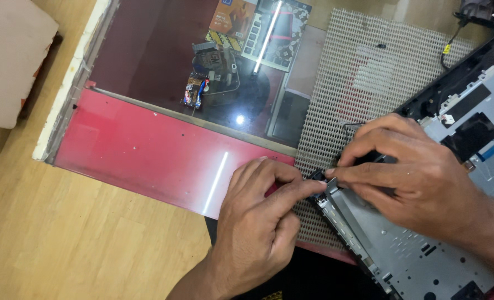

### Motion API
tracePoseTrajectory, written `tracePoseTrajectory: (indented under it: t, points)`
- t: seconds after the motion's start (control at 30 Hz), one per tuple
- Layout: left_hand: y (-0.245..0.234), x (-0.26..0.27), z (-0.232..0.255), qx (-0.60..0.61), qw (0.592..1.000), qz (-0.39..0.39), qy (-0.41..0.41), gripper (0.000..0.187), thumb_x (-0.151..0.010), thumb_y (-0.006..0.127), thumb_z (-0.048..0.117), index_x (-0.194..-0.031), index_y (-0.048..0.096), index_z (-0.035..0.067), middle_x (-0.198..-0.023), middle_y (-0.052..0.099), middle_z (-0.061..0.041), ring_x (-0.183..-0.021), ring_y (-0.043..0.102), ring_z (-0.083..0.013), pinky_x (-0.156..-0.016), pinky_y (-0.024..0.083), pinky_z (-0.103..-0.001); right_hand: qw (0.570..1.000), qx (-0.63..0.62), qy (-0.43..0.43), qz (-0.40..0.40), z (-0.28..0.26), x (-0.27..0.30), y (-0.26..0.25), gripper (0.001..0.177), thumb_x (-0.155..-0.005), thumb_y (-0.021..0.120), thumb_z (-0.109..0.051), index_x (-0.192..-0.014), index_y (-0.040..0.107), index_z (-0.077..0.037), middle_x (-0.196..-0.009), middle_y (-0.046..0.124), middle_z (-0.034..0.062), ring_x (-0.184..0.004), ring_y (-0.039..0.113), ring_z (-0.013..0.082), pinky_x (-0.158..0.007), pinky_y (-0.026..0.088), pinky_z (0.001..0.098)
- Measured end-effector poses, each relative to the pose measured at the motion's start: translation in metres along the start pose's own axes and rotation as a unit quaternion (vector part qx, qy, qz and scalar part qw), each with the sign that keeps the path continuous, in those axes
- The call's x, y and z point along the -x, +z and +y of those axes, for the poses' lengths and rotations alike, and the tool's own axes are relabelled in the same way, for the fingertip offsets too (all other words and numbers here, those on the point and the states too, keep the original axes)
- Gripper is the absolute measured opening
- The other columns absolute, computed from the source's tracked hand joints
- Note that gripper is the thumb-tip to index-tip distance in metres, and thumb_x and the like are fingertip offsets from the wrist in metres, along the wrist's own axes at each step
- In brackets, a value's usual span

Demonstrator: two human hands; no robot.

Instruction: The person is repairing a disassembled laptop by hand. They connect a small black wire to a port on the laptop's internal chassis, then repeatedly adjust and reseat the connection to ensure it is secure.

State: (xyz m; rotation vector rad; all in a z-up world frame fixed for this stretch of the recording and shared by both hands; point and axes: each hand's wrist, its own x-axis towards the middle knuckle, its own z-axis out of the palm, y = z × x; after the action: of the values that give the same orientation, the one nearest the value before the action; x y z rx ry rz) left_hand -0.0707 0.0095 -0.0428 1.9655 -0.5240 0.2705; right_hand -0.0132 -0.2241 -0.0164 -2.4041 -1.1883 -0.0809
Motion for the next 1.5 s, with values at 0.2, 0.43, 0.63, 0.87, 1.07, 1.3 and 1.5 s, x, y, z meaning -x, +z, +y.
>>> tracePoseTrajectory:
  t: [0.2,0.43,0.63,0.87,1.07,1.3,1.5]
  points:
    - [0.002,0.0004,-0.0005,-0.007,1.0,0.009,0.006,0.048,-0.07,0.051,-0.003,-0.113,0.068,0.011,-0.098,0.061,-0.007,-0.092,0.061,-0.0282,-0.089,0.048,-0.042,1.0,0.03,-0.006,0.006,-0.002,0.0018,0.0008,0.02,-0.086,0.079,-0.009,-0.105,0.077,-0.007,-0.102,0.068,0.0091,-0.099,0.062,0.0297,-0.094,0.057,0.0457]
    - [0.0,-0.0008,-0.0003,0.004,1.0,-0.003,0.01,0.051,-0.07,0.05,-0.004,-0.114,0.069,0.012,-0.099,0.061,-0.006,-0.092,0.061,-0.0278,-0.091,0.048,-0.042,1.0,-0.003,0.012,0.026,-0.0068,-0.0051,-0.0025,0.026,-0.081,0.082,-0.004,-0.106,0.075,-0.002,-0.104,0.071,0.0127,-0.1,0.064,0.0287,-0.09,0.058,0.04]
    - [0.0002,-0.0005,0.0007,-0.007,1.0,-0.001,0.01,0.05,-0.071,0.05,-0.004,-0.114,0.069,0.013,-0.1,0.062,-0.006,-0.092,0.061,-0.0263,-0.088,0.048,-0.041,0.996,0.062,-0.002,0.067,-0.0051,-0.0044,-0.0077,0.018,-0.092,0.078,-0.005,-0.11,0.075,-0.003,-0.107,0.076,0.0099,-0.096,0.065,0.0287,-0.091,0.055,0.0405]
    - [-0.0007,-0.0016,0.0019,-0.006,1.0,-0.004,0.025,0.05,-0.071,0.051,-0.003,-0.115,0.071,0.01,-0.126,0.067,-0.007,-0.107,0.066,-0.0283,-0.098,0.049,-0.043,0.992,0.032,0.003,0.119,-0.0042,-0.0006,-0.007,0.021,-0.095,0.071,0.008,-0.113,0.077,-0.001,-0.101,0.072,0.0141,-0.088,0.063,0.0291,-0.082,0.05,0.0411]
    - [-0.0011,-0.0028,0.0043,-0.004,0.999,-0.007,0.042,0.045,-0.075,0.05,-0.005,-0.113,0.071,0.006,-0.127,0.07,-0.004,-0.098,0.067,-0.0259,-0.099,0.048,-0.044,0.993,0.02,0.008,0.117,-0.0054,0.0013,-0.0047,0.023,-0.096,0.07,0.006,-0.117,0.075,-0.001,-0.105,0.072,0.0136,-0.093,0.065,0.0293,-0.086,0.052,0.0433]
    - [0.0003,-0.002,0.0034,-0.012,0.999,-0.009,0.046,0.046,-0.074,0.05,-0.005,-0.114,0.07,0.006,-0.127,0.069,-0.004,-0.1,0.067,-0.0272,-0.099,0.047,-0.044,0.99,0.019,0.004,0.141,-0.0068,0.0004,-0.0059,0.018,-0.092,0.077,0.003,-0.11,0.076,0.001,-0.097,0.073,0.014,-0.084,0.064,0.0261,-0.08,0.049,0.0403]
    - [0.0011,-0.0012,0.0044,-0.023,0.999,-0.011,0.029,0.051,-0.071,0.05,-0.003,-0.116,0.07,0.01,-0.127,0.066,-0.007,-0.11,0.066,-0.027,-0.098,0.049,-0.044,0.992,-0.012,0.058,0.11,-0.0038,-0.0002,-0.0044,0.016,-0.099,0.064,-0.009,-0.104,0.075,-0.001,-0.097,0.073,0.013,-0.093,0.066,0.029,-0.081,0.053,0.04]
